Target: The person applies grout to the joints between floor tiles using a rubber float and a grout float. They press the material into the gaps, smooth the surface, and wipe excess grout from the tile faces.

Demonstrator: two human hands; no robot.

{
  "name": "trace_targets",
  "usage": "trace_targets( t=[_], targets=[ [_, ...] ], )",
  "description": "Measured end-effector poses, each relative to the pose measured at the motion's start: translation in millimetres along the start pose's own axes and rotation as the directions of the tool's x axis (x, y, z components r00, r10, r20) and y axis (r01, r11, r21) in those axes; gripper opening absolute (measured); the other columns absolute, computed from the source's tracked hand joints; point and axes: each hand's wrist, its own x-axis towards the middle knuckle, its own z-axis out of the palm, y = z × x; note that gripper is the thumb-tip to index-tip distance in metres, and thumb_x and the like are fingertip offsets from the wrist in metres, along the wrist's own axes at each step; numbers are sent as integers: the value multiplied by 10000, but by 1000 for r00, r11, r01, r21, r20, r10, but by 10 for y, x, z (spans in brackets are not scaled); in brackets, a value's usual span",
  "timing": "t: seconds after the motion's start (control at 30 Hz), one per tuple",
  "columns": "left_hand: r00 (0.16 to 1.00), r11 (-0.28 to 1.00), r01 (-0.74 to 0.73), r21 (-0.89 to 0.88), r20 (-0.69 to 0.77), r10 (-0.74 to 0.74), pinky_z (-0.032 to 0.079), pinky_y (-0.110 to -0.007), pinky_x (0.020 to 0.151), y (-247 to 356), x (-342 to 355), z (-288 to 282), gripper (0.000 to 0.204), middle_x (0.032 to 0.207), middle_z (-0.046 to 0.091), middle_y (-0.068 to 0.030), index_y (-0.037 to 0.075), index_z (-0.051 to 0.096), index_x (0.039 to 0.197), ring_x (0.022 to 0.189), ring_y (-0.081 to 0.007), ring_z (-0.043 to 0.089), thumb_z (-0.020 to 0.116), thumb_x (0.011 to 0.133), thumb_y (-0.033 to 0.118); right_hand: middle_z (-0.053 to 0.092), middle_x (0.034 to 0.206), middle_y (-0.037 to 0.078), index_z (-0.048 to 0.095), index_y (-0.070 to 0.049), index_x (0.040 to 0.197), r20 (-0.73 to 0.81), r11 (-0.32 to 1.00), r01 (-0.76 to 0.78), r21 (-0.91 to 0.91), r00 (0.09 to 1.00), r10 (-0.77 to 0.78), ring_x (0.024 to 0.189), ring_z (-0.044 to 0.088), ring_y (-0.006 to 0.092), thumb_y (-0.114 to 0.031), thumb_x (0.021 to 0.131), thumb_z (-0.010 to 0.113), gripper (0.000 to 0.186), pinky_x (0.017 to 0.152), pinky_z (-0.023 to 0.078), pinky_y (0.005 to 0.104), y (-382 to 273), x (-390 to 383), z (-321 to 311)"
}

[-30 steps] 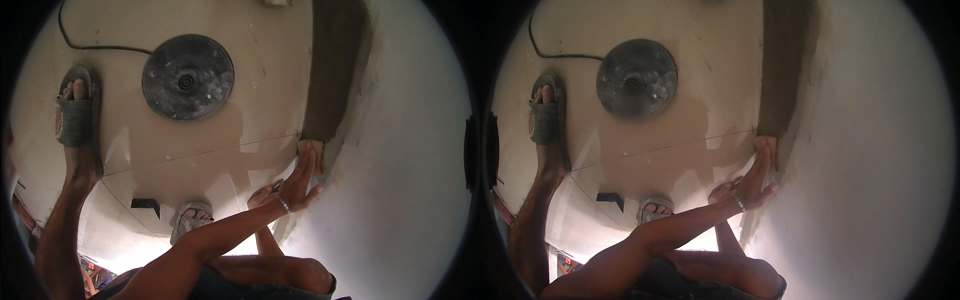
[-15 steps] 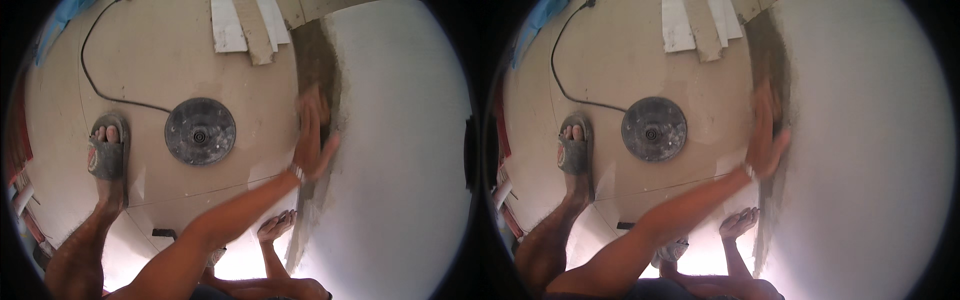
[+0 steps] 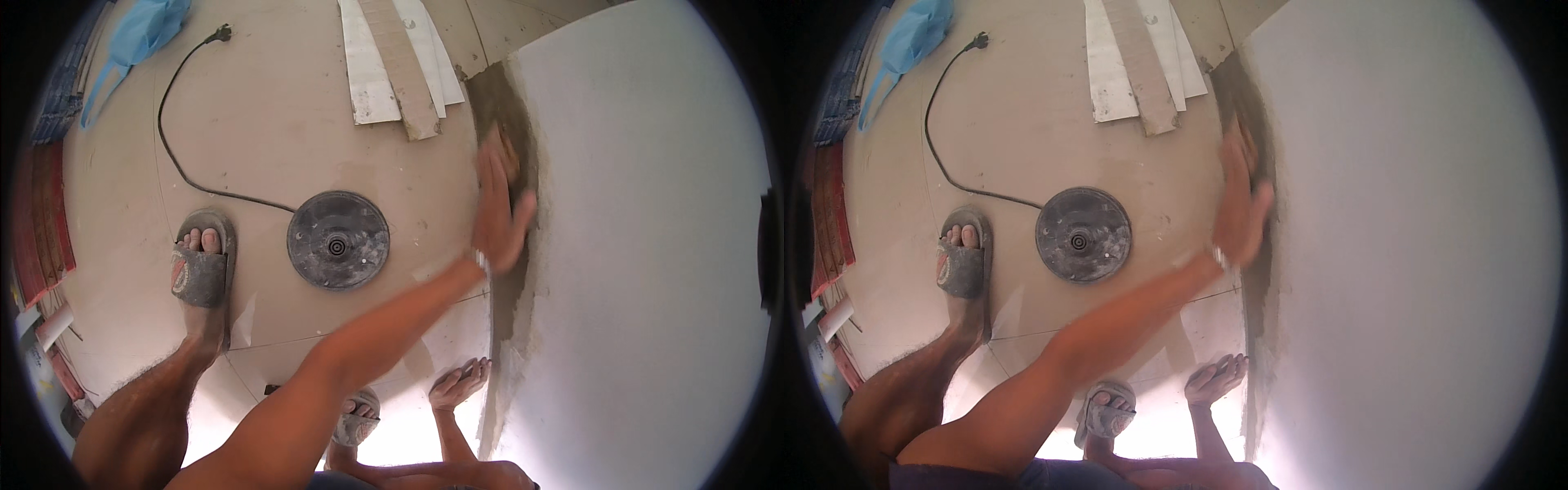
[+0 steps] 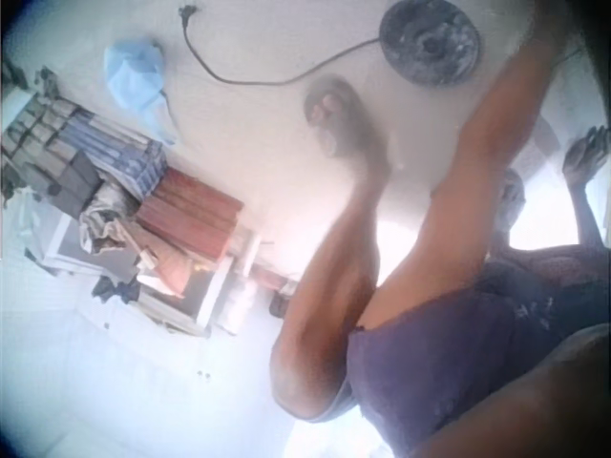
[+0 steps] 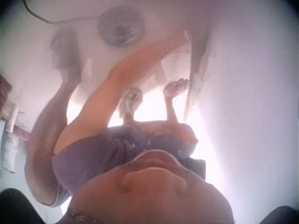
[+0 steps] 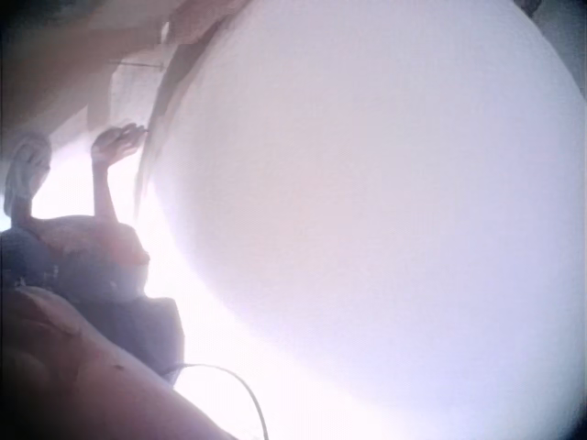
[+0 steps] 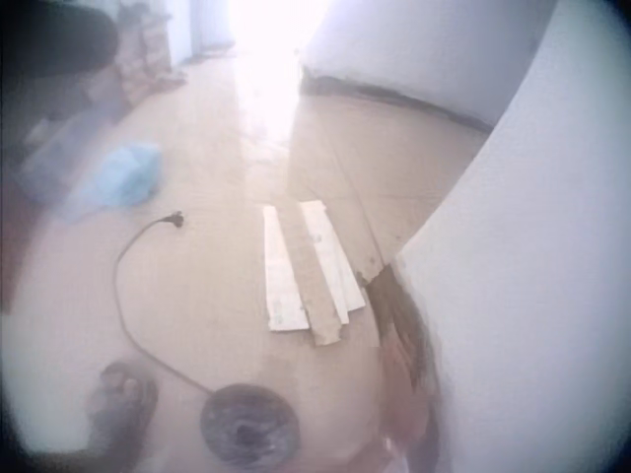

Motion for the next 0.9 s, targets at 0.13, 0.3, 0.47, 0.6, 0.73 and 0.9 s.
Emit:
trace_targets(
  t=[0.13, 0.3, 0.47, 0.6, 0.73, 0.9],
  targets=[
    [986, 1000, 3, 14, 168, -6, 5, -529, 1261, -78, -1255, 255, 989, 1670, -122, -311, -97, -134, 1568, 1551, -477, -106, 429, 1047, 528, 300, 1482, 344, 382, 115, 1378, -15, 999, -8, -47, 1000, 7, 1388, 337, 499, -319, 1055, 370, 541, 1147, 304, 611, 11, 0, -27],
    [997, 993, -57, 101, 59, 51, 34, -490, 1270, -153, -426, 68, 994, 1675, -80, -311, -138, -80, 1560, 1564, -448, -72, 433, 1045, 540, 414, 1428, 344, 469, 102, 1319, -56, 998, -5, -58, 998, 2, 1367, 380, 514, -370, 1067, 359, 546, 1120, 293, 634, -67, 30, -18],
    [987, 985, 129, 116, -116, -115, 100, -480, 1272, 144, 786, -169, 951, 1667, 35, -331, -143, 28, 1568, 1567, -432, 48, 350, 1052, 588, 269, 1499, 333, 356, 111, 1392, 28, 999, -34, -23, 999, 34, 1401, 314, 497, -319, 1058, 366, 545, 1136, 335, 594, -77, 23, -34],
    [940, 916, 340, 214, -73, -332, 153, -512, 1256, 416, 692, -199, 965, 1666, 77, -322, -153, 97, 1561, 1547, -465, 124, 261, 1045, 646, 389, 1444, 356, 462, 104, 1323, -43, 999, -16, -51, 999, 14, 1364, 381, 516, -371, 1064, 360, 551, 1125, 291, 633, -71, 46, -16],
    [875, 871, 437, 224, 119, -469, 147, -506, 1256, 652, 46, -144, 962, 1666, 82, -320, -149, 116, 1561, 1537, -474, 148, 226, 1044, 655, 377, 1449, 360, 454, 108, 1325, -63, 998, -16, -61, 998, 12, 1360, 383, 515, -371, 1066, 354, 553, 1127, 291, 630, -1, 43, -12],
    [984, 984, 156, 87, -100, -148, 75, -496, 1275, 255, 100, 25, 915, 1660, 71, -337, -130, 98, 1572, 1555, -462, 77, 247, 1062, 615, 376, 1452, 358, 454, 112, 1323, -37, 998, -18, -60, 999, 16, 1364, 380, 513, -367, 1067, 349, 553, 1129, 294, 623, -60, 13, -23]
  ],
)
